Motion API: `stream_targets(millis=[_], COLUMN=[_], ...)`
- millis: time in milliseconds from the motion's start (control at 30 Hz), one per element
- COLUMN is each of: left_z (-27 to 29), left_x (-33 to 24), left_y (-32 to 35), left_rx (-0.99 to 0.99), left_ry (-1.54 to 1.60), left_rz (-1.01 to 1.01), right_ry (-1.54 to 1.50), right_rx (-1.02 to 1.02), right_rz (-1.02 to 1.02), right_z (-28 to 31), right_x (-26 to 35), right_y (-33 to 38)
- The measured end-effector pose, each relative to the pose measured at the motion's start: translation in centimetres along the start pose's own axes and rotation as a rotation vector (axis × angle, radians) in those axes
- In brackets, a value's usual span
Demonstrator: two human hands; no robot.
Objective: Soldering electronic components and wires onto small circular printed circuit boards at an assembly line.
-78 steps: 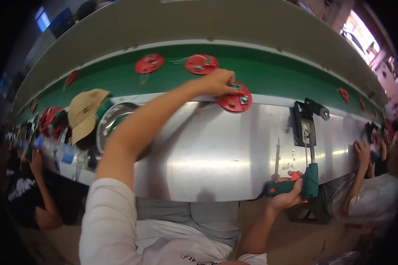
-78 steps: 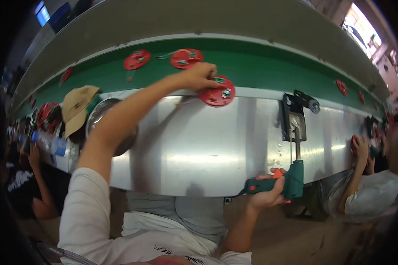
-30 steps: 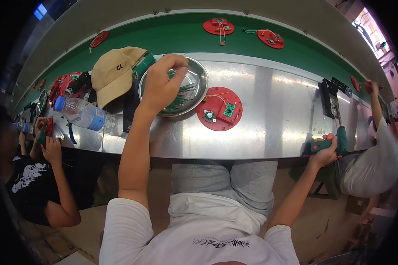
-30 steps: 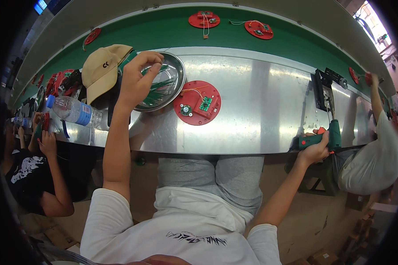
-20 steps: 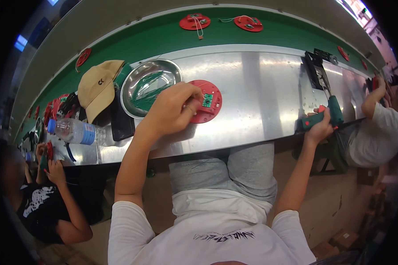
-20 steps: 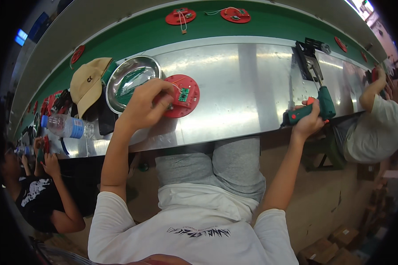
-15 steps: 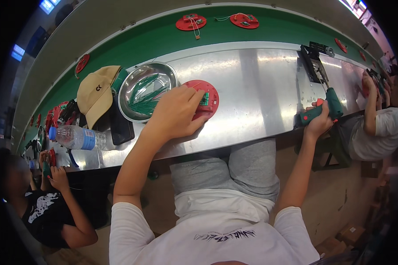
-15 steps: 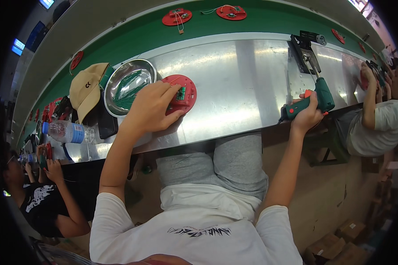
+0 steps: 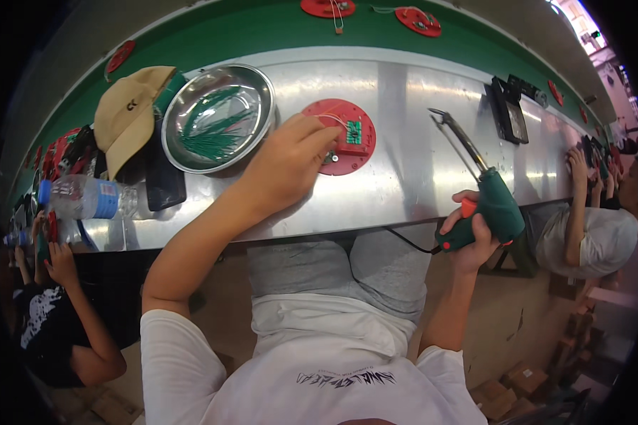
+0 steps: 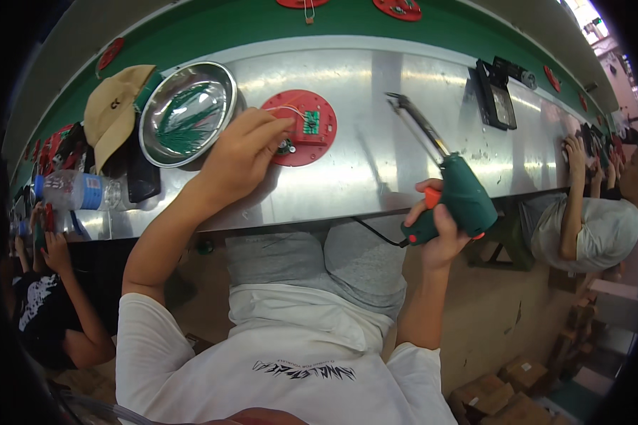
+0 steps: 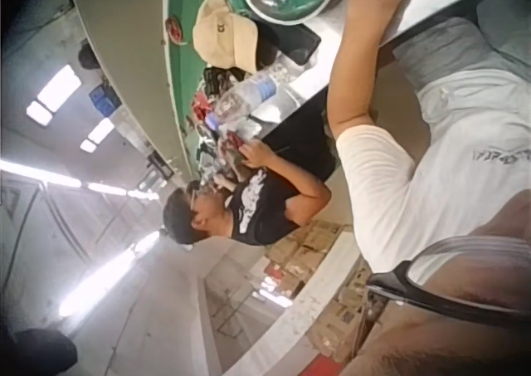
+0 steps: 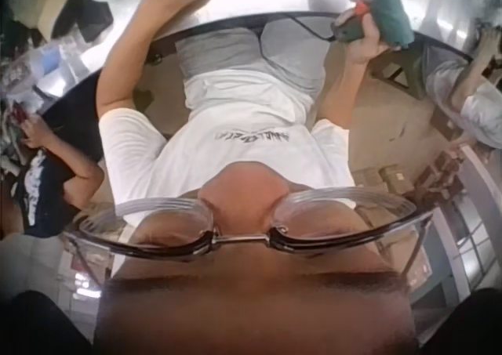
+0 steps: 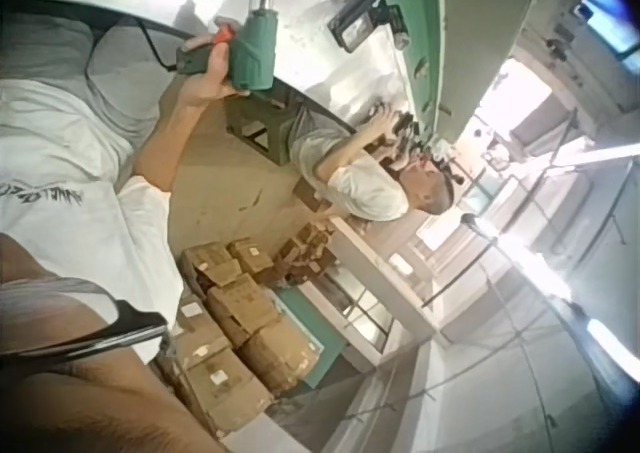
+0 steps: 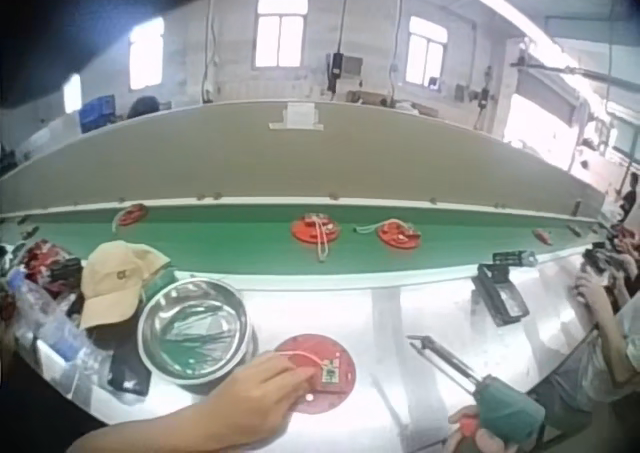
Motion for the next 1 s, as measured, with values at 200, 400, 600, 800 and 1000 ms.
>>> stream_targets(millis=[200,400,600,800,1000], left_z=[-0.8,-1.5,-2.3,-2.1,-2.3], left_x=[0.1,-0.1,0.7,1.0,1.2], left_y=[-0.3,-0.4,-0.5,-0.6,-0.6], left_rx=[-0.1,-0.125,-0.161,-0.151,-0.173], left_ry=[0.085,0.077,0.01,-0.047,-0.058], left_rz=[0.068,0.091,0.066,0.066,0.043], right_ry=[0.337,0.447,0.482,0.494,0.466], right_rx=[0.288,0.381,0.385,0.365,0.415], right_rz=[-0.022,-0.117,-0.09,-0.098,-0.027], right_z=[-2.3,-1.9,-2.0,-2.0,-1.9], right_x=[1.4,1.1,1.1,0.8,0.3], right_y=[1.3,1.5,1.1,0.8,0.6])
Point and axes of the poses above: each hand's wrist, its own y-axis away from the middle knuckle, its own z-axis out of the back of the hand, x = y × z, the point moved 1 cm from there along -y, towards the middle knuckle, and after that the axes turned 2 degrees about z, right-handed, at the moved point
